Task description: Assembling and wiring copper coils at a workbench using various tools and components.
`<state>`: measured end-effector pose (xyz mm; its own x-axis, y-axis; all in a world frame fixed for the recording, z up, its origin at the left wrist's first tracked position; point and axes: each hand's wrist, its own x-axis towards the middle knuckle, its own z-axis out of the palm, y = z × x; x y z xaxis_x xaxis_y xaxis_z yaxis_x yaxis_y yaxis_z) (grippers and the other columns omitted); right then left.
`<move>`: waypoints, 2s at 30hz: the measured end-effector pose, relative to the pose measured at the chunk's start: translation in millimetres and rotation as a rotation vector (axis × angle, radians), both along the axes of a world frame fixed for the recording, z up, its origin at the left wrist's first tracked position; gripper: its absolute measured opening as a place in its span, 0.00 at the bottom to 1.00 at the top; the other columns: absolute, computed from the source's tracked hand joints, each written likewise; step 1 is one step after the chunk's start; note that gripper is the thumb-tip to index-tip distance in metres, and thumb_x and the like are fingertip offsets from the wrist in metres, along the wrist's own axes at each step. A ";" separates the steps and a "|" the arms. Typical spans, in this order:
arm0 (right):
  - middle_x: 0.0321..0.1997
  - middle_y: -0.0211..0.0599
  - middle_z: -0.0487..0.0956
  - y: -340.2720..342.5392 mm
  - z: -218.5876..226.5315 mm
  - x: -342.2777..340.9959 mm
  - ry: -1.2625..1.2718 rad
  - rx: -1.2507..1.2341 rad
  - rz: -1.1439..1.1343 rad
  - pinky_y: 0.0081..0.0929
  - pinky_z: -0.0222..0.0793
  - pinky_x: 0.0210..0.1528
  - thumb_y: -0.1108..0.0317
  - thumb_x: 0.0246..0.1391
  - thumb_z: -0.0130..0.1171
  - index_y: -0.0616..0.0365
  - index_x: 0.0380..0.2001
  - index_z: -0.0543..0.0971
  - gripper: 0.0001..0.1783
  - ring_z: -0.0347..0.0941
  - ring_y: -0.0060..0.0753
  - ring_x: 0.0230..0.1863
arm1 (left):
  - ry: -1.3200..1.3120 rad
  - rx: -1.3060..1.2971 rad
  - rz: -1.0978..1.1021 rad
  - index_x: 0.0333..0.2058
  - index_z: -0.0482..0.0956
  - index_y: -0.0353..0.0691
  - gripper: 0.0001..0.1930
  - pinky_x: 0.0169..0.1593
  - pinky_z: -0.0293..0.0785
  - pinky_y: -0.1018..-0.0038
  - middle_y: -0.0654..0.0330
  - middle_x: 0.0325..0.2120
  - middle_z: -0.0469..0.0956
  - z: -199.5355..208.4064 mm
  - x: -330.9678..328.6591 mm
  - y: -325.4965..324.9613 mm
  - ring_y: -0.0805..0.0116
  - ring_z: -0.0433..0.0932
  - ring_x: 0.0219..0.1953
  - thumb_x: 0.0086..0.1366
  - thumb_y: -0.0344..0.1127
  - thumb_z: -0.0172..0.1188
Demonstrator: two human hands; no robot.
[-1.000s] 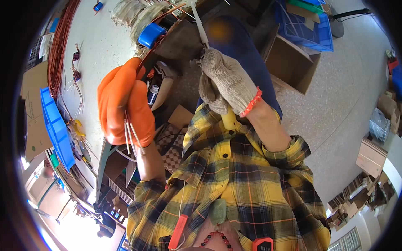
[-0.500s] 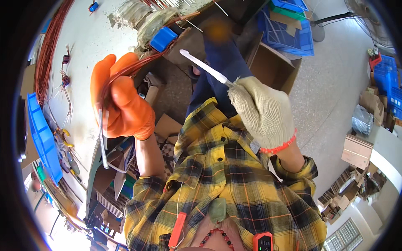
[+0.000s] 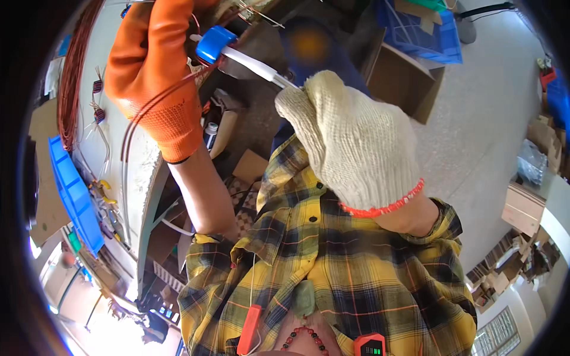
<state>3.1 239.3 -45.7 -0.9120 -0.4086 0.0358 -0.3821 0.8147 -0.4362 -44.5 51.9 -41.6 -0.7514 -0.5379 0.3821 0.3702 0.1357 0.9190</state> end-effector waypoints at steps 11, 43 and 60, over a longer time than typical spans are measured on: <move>0.31 0.46 0.83 132.1 -15.9 77.5 -0.682 -0.184 -0.298 0.35 0.71 0.28 0.63 0.67 0.57 0.59 0.42 0.83 0.12 0.79 0.46 0.27 | 0.289 -0.850 -0.225 0.70 0.65 0.27 0.36 0.70 0.65 0.56 0.42 0.51 0.85 -23.9 49.8 -50.7 0.53 0.82 0.59 0.72 0.42 0.66; 0.27 0.47 0.82 136.4 7.0 69.0 -0.799 -0.063 -0.224 0.38 0.76 0.31 0.63 0.67 0.59 0.57 0.42 0.85 0.10 0.83 0.46 0.28 | 0.131 -1.139 -0.514 0.64 0.70 0.27 0.30 0.70 0.64 0.42 0.39 0.54 0.81 37.9 54.7 -56.9 0.42 0.81 0.57 0.72 0.41 0.64; 0.30 0.49 0.82 6.7 12.8 -18.8 -0.249 -0.182 0.087 0.39 0.75 0.32 0.65 0.65 0.65 0.59 0.42 0.81 0.09 0.81 0.56 0.32 | -0.050 -0.308 -0.175 0.46 0.88 0.32 0.12 0.57 0.73 0.74 0.55 0.50 0.86 -11.8 -8.1 -43.4 0.69 0.80 0.50 0.71 0.35 0.65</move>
<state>-15.7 246.1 -32.9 -0.8636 -0.4931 -0.1047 -0.3102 0.6835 -0.6607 -52.6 8.5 -53.4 -0.8437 -0.2645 0.4671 0.3683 0.3479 0.8622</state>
